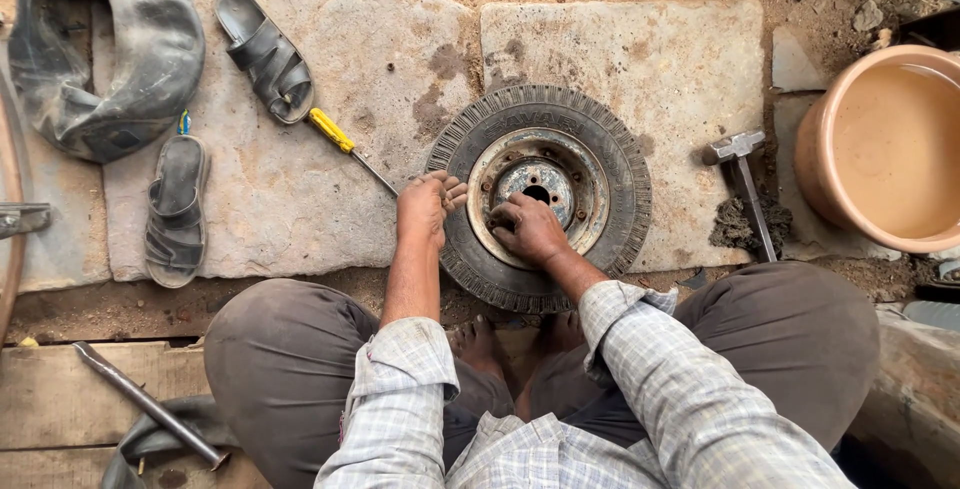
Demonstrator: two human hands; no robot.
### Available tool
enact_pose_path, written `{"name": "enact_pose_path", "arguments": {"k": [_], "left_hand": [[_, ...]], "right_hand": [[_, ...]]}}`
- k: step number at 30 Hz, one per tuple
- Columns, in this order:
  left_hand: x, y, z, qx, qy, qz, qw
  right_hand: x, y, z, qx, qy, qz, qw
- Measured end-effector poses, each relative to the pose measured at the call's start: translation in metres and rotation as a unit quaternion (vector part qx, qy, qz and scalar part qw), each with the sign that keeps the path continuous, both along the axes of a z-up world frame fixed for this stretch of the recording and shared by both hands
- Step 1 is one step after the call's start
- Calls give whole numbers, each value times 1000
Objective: Replacing or repairing a small motorcycle or scooter tire and rim assembly.
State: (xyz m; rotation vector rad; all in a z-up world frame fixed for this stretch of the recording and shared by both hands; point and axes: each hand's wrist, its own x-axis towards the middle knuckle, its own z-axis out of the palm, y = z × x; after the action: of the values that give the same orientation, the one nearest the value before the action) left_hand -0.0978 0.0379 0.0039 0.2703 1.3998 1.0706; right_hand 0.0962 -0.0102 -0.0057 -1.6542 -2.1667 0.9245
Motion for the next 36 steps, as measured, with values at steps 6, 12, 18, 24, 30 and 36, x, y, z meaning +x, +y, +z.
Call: {"name": "enact_pose_path", "arguments": {"k": [6,12,18,24,30,36], "left_hand": [[2,-5,-4,-5,-18,-9,1000],[-1,-4,-66,58,-6,-10,998],[7,-7,-41,24,21,9,999],[11,-12,-20,-10,58,-5,998],[10,-15,-9,-15,44,-2,999],[11,-18,5,-40,67,-27,997]], "right_hand": [[-1,1,-7,93,-16,20,995],[2,-2,-22,108,30,2,994],[-3,-1,-4,7,41,-44,998],[-7,-2,6,81,-9,29,996],[-9,-2,23,44,-38,57,997],[-11,2,17,20,-32,34,999]]}}
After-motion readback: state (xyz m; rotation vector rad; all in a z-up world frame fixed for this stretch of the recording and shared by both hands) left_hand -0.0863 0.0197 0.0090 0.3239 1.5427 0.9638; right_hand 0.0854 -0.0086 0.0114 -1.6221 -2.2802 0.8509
